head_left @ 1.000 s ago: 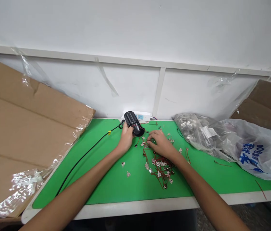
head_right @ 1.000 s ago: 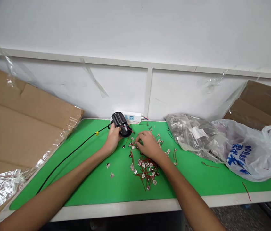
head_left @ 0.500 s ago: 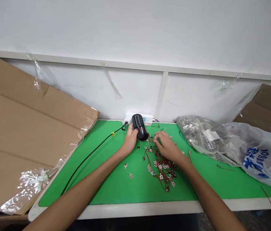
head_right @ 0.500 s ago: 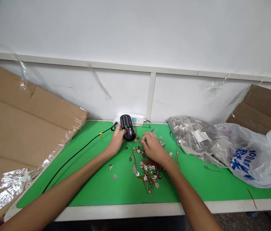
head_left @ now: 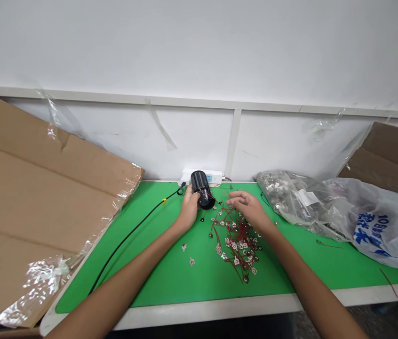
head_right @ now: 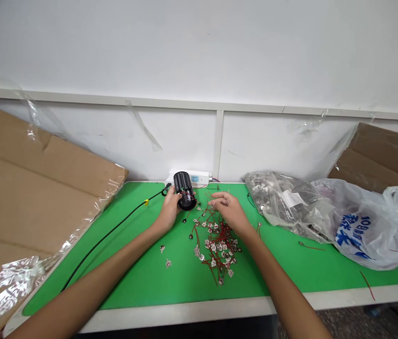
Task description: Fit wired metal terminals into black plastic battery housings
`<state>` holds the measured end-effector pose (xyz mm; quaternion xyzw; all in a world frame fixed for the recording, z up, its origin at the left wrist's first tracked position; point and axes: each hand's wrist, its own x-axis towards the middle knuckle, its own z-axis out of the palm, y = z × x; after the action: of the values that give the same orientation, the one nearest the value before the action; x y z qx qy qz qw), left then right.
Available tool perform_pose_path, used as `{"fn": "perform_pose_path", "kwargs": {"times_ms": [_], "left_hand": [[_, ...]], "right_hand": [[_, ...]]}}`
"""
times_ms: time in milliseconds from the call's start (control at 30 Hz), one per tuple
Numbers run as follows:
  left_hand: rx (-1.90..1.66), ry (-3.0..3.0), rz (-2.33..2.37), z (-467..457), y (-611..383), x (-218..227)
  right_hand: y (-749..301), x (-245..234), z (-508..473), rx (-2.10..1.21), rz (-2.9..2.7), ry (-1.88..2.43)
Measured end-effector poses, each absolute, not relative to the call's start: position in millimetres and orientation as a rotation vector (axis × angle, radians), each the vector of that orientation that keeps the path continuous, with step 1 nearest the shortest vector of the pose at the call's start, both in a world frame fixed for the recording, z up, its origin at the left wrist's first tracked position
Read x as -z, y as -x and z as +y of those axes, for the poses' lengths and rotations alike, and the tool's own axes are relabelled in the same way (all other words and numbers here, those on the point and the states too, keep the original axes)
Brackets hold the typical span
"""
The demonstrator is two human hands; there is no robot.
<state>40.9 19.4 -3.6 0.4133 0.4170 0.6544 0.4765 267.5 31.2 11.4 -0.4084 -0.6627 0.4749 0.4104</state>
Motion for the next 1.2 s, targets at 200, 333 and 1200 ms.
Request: {"fn": "perform_pose_path", "kwargs": {"times_ms": [200, 333, 1200], "left_hand": [[-1.571, -1.076, 1.007, 16.7, -43.7, 3.6], [-1.559, -1.104, 0.994, 16.4, -43.7, 4.6], [-1.221, -1.048, 0.813, -9.6, -60.8, -7.4]], "right_hand": [[-268.2, -16.0, 29.8, -1.515, -1.343, 1.041], [-268.9, -18.6, 28.9, -1.520, -1.299, 1.024], [-273.9, -32.3, 21.0, -1.368, -1.346, 0.998]]}}
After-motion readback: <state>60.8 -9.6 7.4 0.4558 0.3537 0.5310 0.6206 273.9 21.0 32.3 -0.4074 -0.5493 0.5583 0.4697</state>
